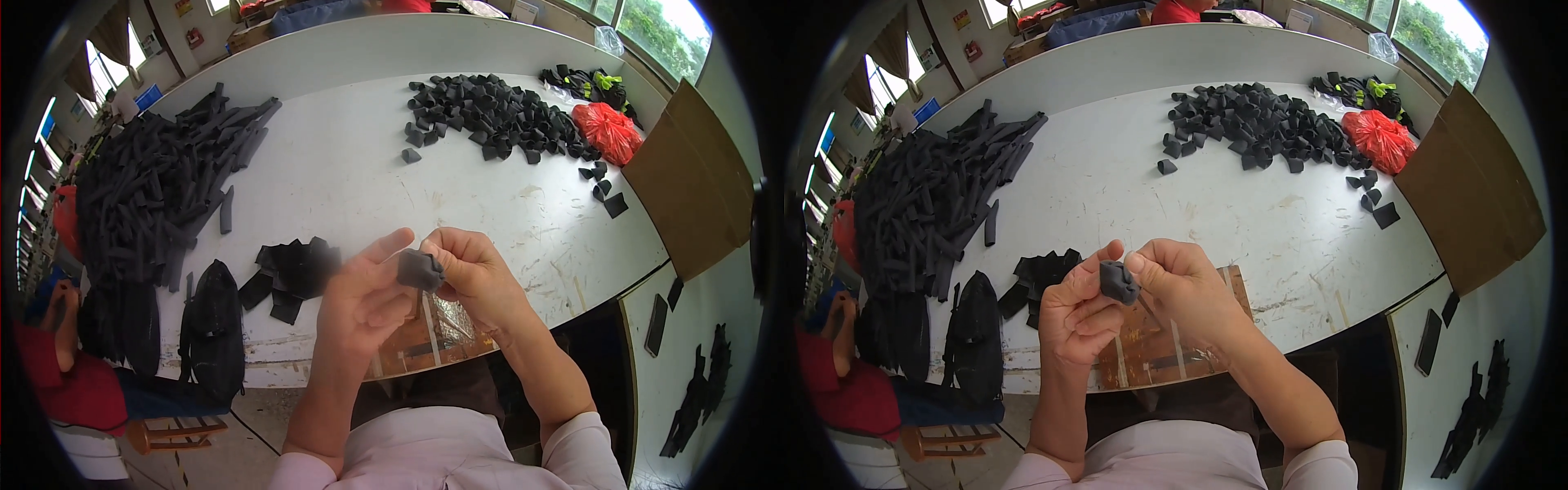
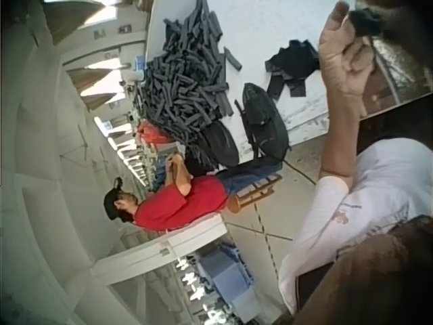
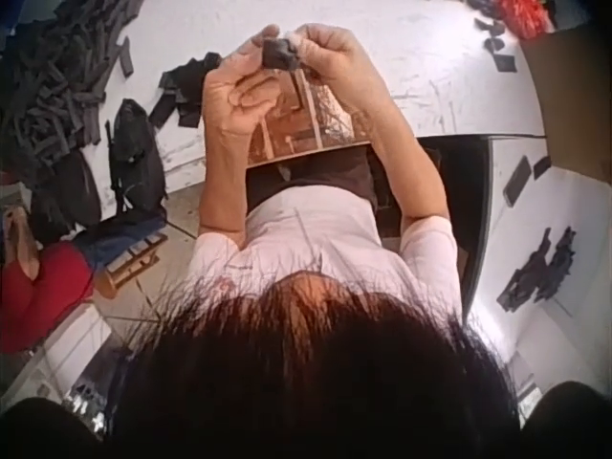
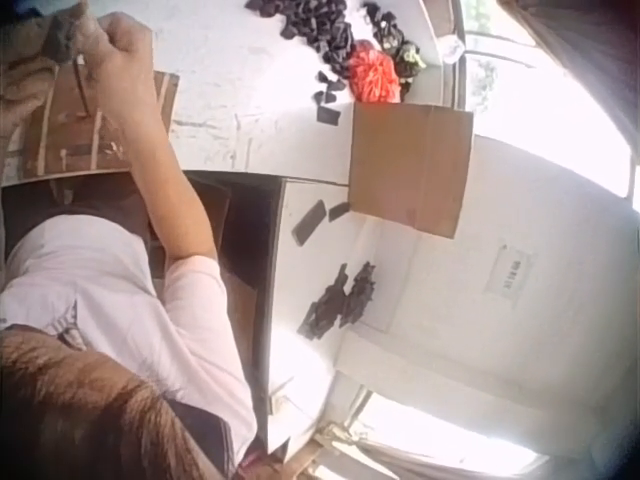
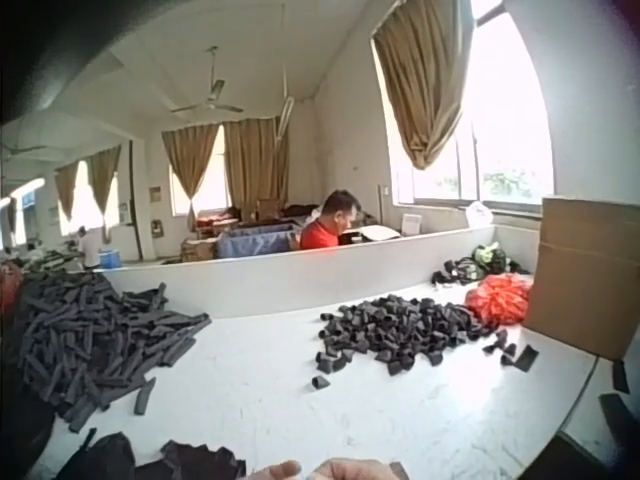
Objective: Assembling and shaping small black foam components at a factory workbench by applying them to a template.
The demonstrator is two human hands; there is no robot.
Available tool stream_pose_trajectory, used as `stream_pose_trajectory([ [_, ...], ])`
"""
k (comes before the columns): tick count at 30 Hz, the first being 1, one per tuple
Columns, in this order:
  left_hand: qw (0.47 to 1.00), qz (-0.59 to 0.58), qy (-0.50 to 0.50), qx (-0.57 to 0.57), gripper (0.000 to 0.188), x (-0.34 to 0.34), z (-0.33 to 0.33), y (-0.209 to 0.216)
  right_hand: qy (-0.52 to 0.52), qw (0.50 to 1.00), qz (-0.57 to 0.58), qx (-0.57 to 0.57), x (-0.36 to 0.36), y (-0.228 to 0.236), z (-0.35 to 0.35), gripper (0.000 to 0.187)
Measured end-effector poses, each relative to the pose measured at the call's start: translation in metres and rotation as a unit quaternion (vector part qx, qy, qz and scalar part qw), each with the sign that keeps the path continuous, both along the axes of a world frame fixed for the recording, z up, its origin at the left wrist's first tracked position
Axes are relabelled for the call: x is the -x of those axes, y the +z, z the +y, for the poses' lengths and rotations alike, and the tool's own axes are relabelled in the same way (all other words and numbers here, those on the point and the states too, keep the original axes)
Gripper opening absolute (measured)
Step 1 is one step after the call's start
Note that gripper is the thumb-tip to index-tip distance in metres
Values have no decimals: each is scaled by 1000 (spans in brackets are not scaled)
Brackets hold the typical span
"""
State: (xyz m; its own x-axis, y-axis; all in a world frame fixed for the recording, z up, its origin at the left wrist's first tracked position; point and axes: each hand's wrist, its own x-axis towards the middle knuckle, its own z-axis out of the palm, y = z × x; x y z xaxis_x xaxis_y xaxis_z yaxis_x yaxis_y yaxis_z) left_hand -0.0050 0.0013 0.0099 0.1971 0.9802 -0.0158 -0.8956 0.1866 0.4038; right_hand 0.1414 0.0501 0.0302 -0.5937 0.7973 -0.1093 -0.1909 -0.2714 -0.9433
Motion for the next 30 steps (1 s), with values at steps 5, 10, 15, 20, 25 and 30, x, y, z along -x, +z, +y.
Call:
stream_pose_trajectory([
  [5,996,36,-36,68,25,-2,3,-38,25,996,-11,89,-12,-52,-2,21],
  [10,968,236,73,43,12,-7,-5,-39,21,994,-11,111,-9,-62,-3,21],
  [15,992,-120,-12,40,21,-2,-1,-41,44,999,-10,24,1,-26,5,24],
  [20,996,75,54,16,19,-7,-10,-64,61,993,5,99,-7,-70,4,25],
  [25,724,603,262,-208,20,-6,3,-32,26,999,-23,17,-7,-71,9,26],
  [30,827,486,219,-177,9,-12,-8,-23,-94,974,-98,-183,-11,-40,-2,30],
])
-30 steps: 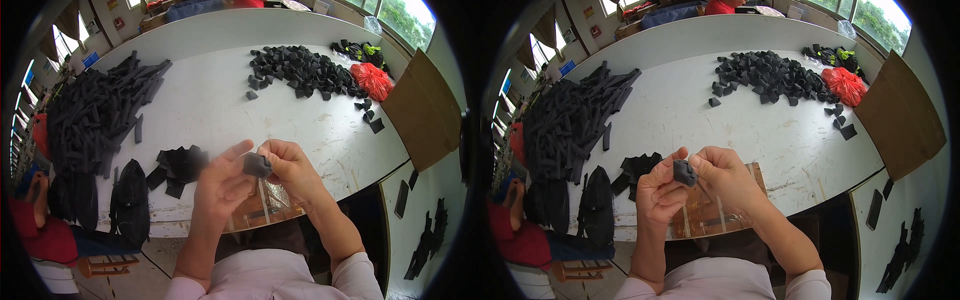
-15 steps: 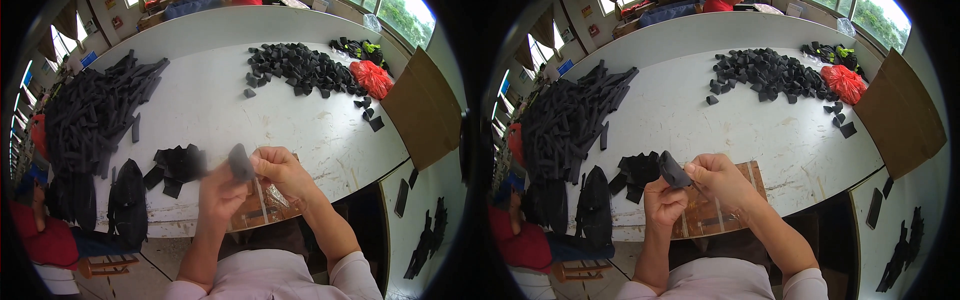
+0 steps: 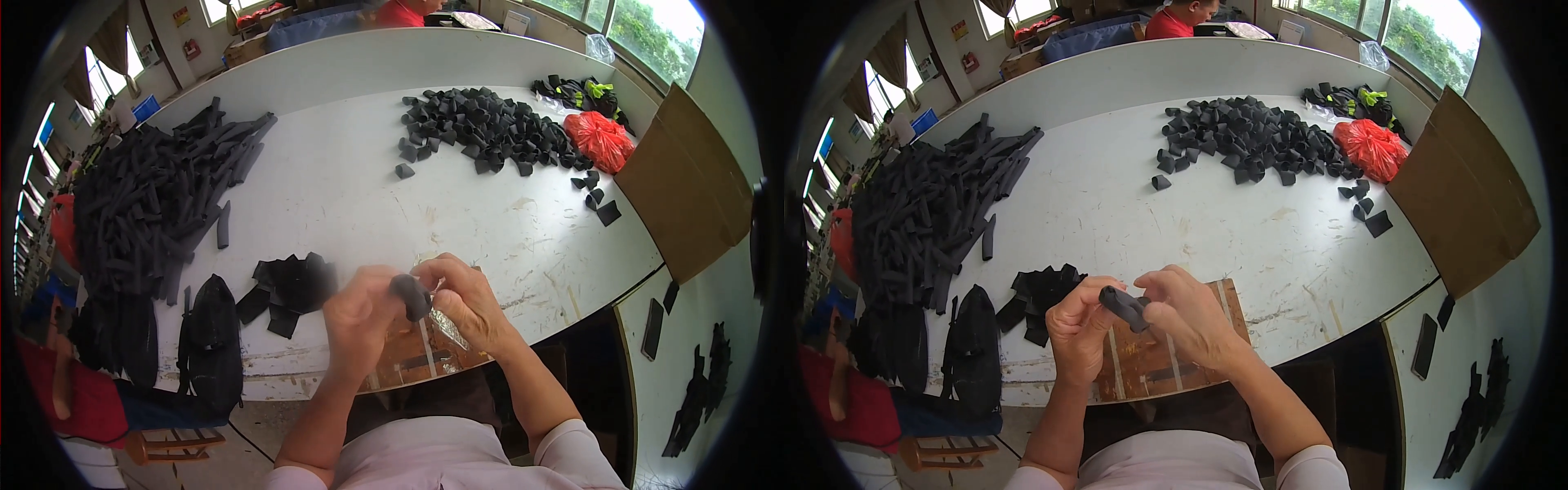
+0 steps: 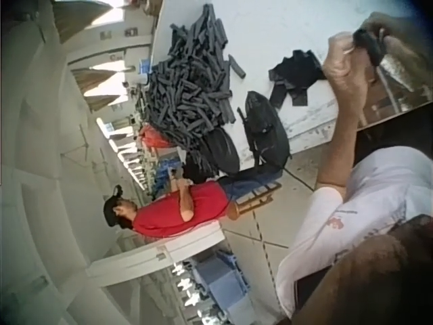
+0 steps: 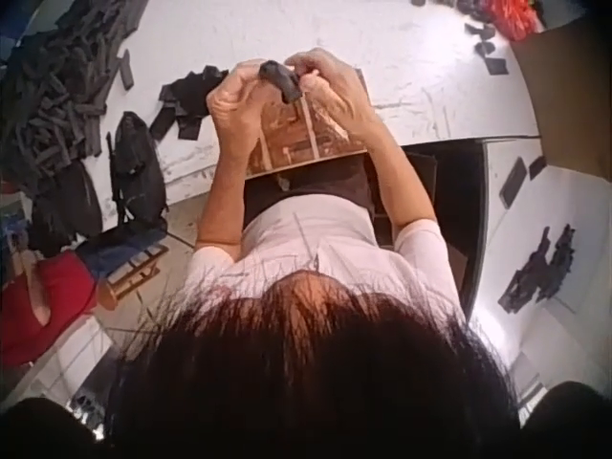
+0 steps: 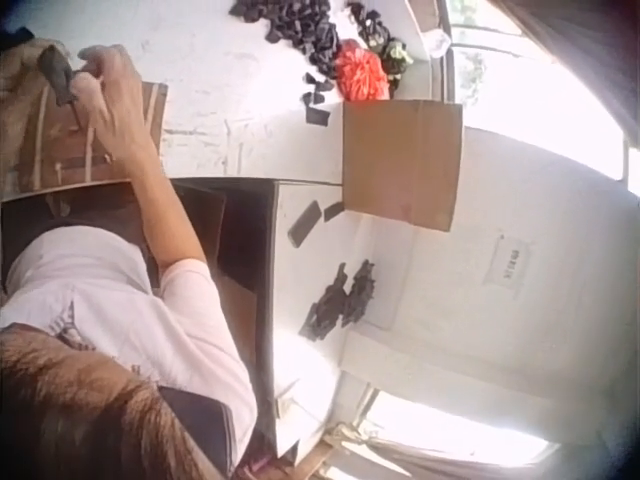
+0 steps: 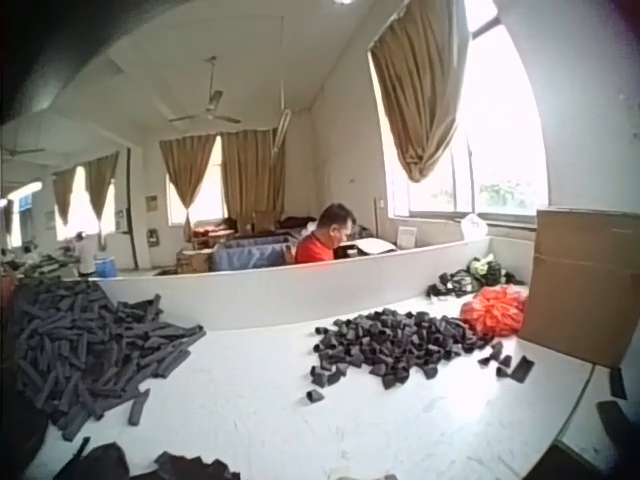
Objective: Assembling and shaping small black foam components at a factory workbench by applying them to a template.
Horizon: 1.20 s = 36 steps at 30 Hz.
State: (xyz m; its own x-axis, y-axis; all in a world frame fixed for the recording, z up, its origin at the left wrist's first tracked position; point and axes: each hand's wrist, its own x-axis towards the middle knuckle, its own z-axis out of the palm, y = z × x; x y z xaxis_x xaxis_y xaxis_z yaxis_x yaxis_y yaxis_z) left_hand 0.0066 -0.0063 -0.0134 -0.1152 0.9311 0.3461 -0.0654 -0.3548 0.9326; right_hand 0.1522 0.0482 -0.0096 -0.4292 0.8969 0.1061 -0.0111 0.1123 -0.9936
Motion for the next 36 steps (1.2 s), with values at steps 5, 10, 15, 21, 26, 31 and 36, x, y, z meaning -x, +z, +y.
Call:
stream_pose_trajectory([
  [5,979,-184,77,-29,10,-1,-14,-4,74,821,-343,-450,0,32,-3,32],
  [10,986,-163,-19,43,18,-11,0,-34,54,898,-281,-335,-8,-37,-5,16],
  [15,987,32,-110,112,16,-5,11,14,46,936,-140,-318,-9,-31,-8,16],
  [21,989,125,-39,71,11,-9,13,-20,92,949,-183,-238,-10,-63,-5,17],
  [26,996,-46,-74,-1,20,-11,5,-2,106,945,-199,-237,-12,-38,-8,20],
  [31,979,-189,-77,-18,19,-15,5,0,91,928,-245,-267,-12,-34,-1,26],
  [36,925,-376,-50,-4,16,-4,0,-12,83,916,-246,-307,-6,-40,-5,22],
])
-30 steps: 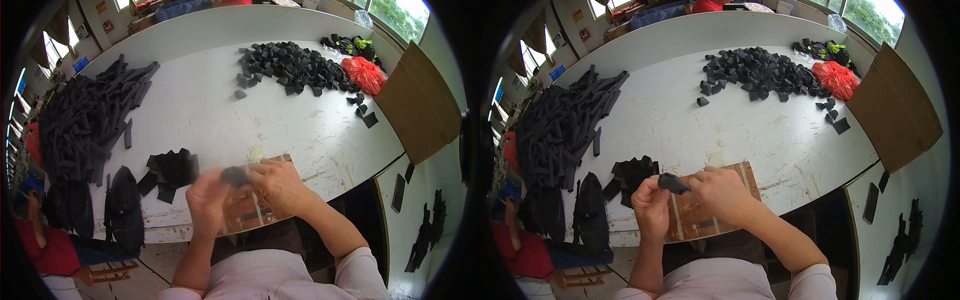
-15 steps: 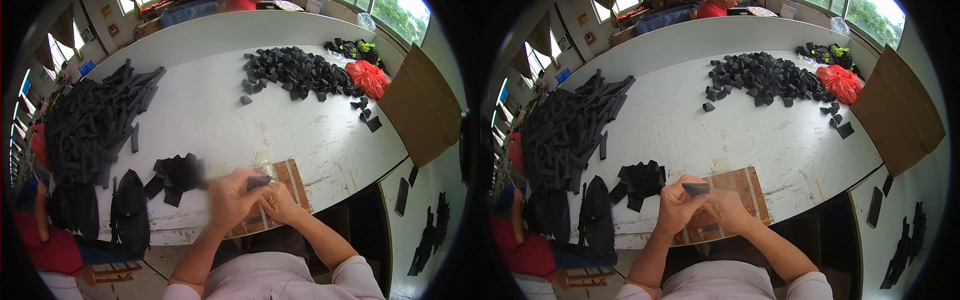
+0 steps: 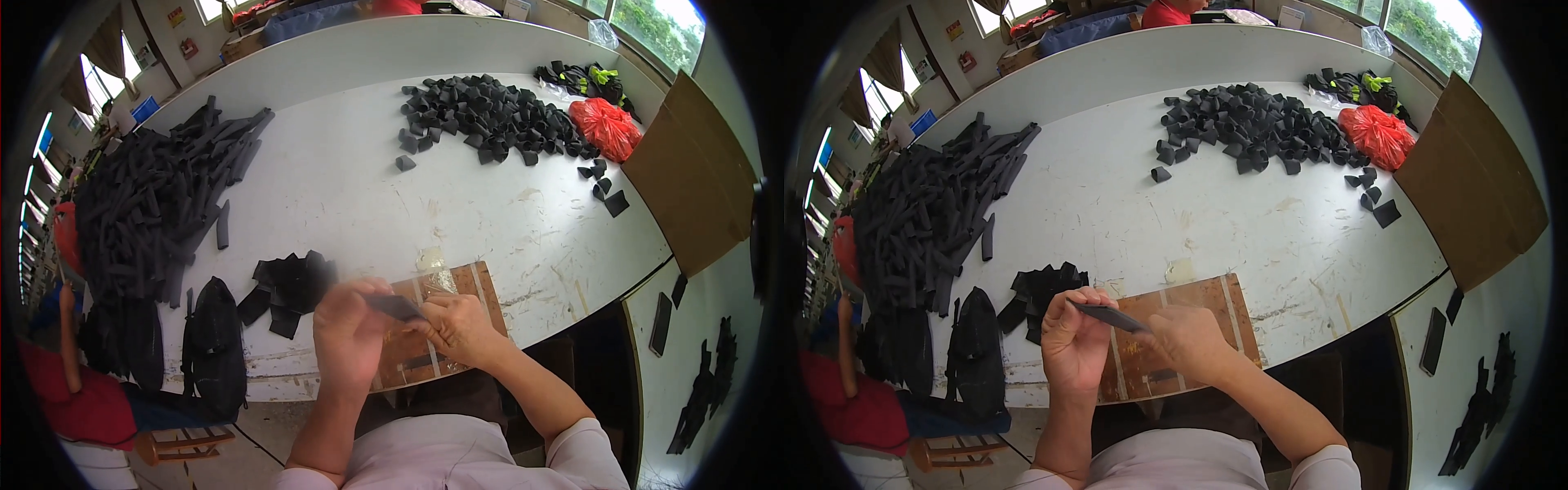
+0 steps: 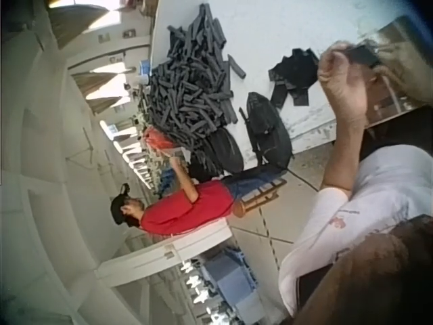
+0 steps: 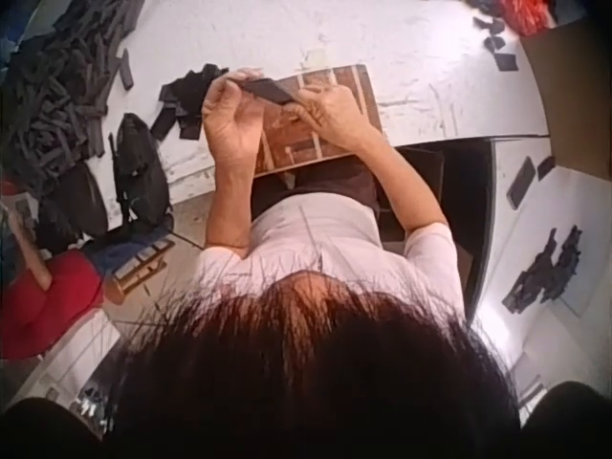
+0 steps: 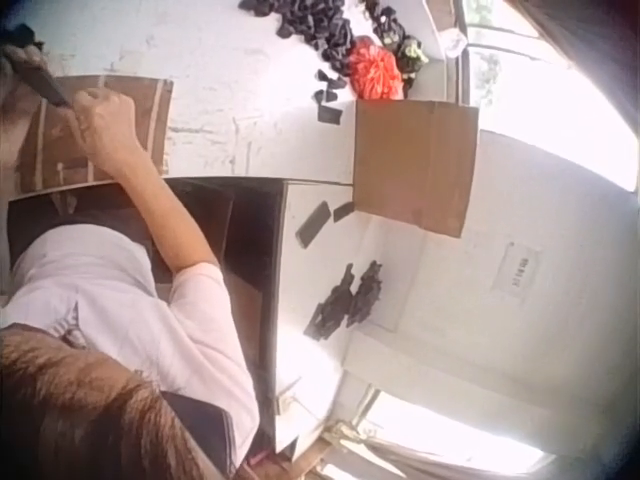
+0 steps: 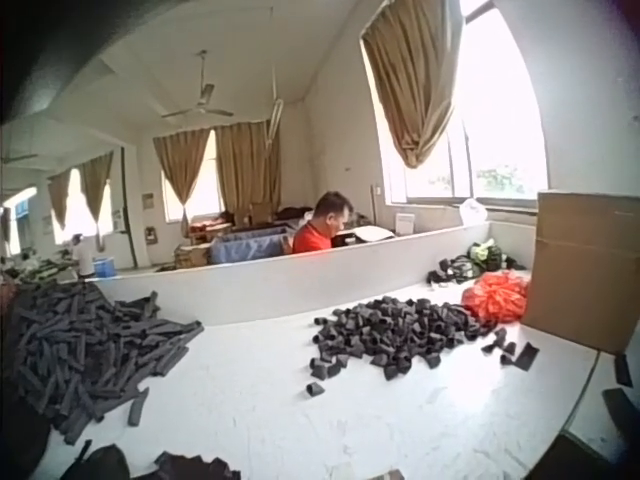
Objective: Assembling and shaping small black foam components at a factory workbench by applying them to a template.
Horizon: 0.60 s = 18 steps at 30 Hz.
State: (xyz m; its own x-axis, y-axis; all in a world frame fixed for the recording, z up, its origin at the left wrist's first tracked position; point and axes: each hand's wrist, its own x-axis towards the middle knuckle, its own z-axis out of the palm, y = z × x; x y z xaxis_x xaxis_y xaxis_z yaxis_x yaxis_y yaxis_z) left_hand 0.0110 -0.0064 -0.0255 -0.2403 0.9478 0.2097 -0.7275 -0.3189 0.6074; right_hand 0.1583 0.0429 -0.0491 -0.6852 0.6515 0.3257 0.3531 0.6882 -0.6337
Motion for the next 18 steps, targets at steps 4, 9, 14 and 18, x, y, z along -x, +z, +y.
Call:
stream_pose_trajectory([
  [4,994,97,51,11,11,1,1,1,-34,998,22,-44,8,-16,-5,26],
  [9,952,269,144,5,9,9,-1,6,-58,997,30,-44,6,1,-10,15],
  [14,942,270,187,68,9,-1,-2,-1,-59,996,67,-30,2,31,-10,7],
  [18,814,419,371,156,8,51,12,-54,-85,964,246,57,-8,78,-14,12],
])
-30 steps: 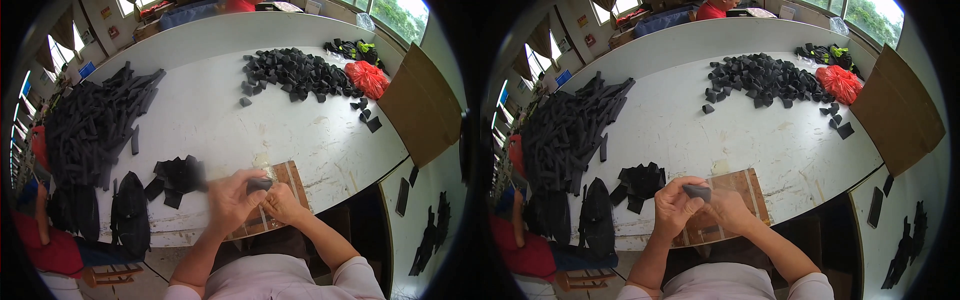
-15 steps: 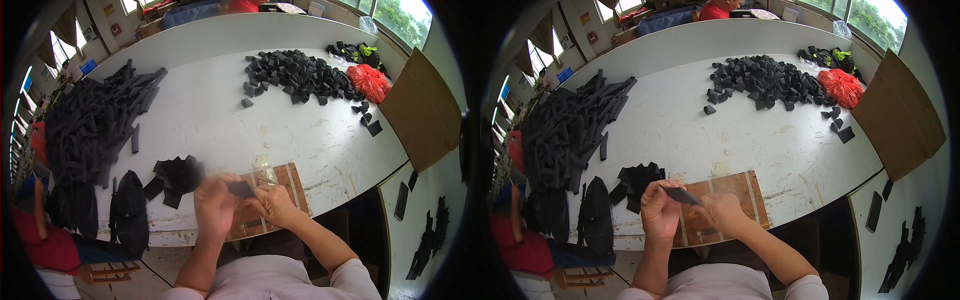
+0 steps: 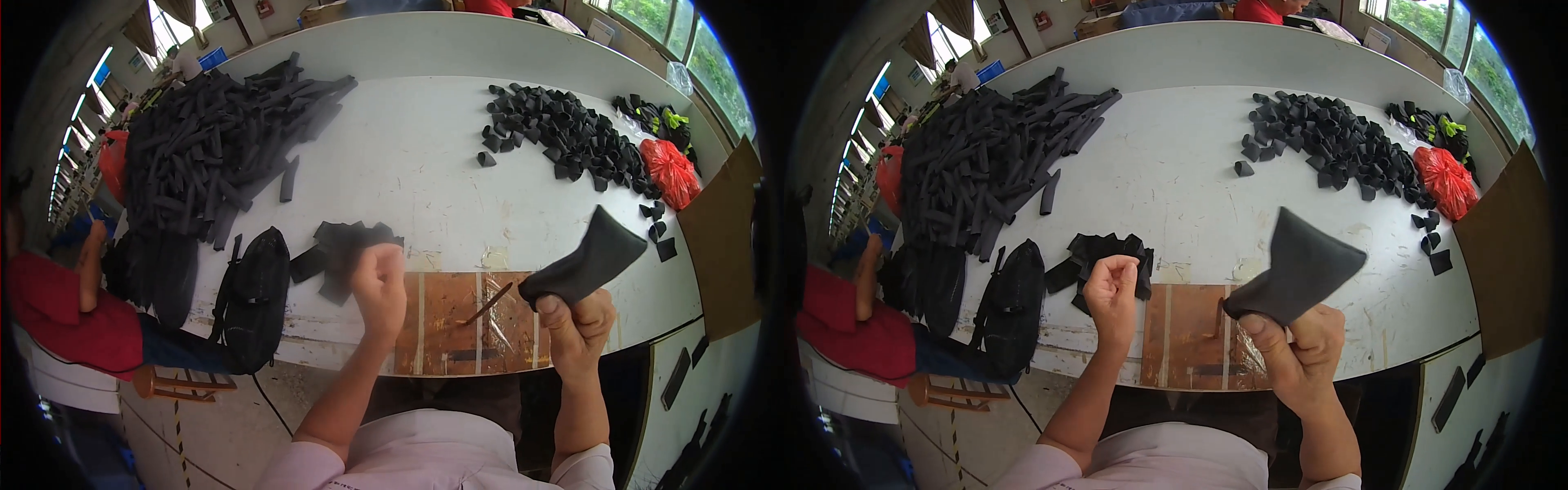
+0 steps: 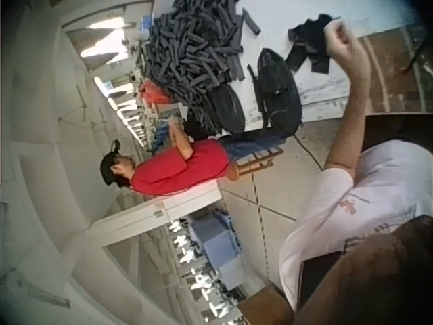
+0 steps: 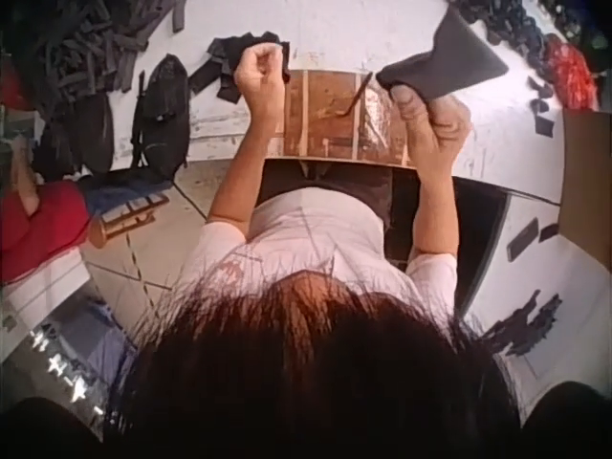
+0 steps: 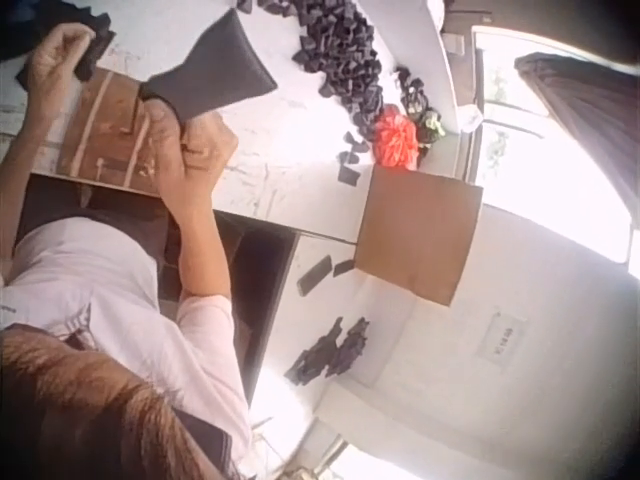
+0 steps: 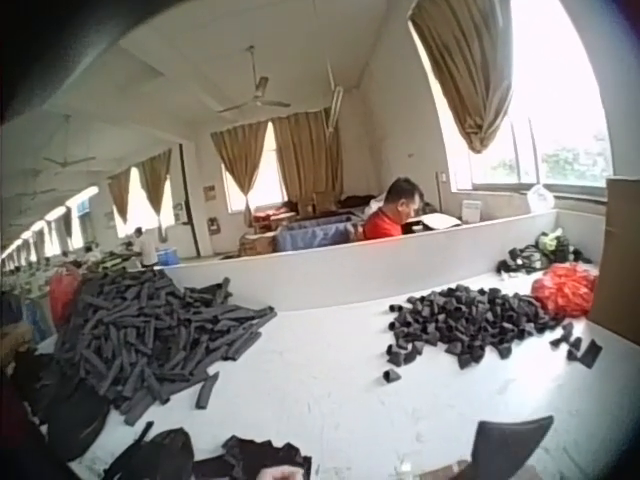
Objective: Assembling and shaping small black foam components at a factory workbench by applying them to a template.
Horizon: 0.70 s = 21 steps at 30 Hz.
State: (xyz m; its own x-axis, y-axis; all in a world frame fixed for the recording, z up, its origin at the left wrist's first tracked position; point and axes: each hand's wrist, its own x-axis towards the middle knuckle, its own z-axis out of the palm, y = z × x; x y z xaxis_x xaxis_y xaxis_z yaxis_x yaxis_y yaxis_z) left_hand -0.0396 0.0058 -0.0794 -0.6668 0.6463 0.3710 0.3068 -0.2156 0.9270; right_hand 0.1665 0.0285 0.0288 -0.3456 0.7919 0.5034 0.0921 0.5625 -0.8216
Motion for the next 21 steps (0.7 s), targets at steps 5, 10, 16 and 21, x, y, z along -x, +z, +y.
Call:
stream_pose_trajectory([
  [5,864,269,283,317,47,117,26,-42,-130,990,30,53,-41,-51,-34,34],
  [10,874,235,164,393,25,167,30,-62,-238,913,-31,331,-112,-171,-102,29],
  [16,995,22,84,56,12,128,2,-27,-259,812,-462,246,-138,-238,-127,25],
  [21,847,-498,-188,3,14,26,-63,15,68,929,-26,364,-35,-134,-85,32],
])
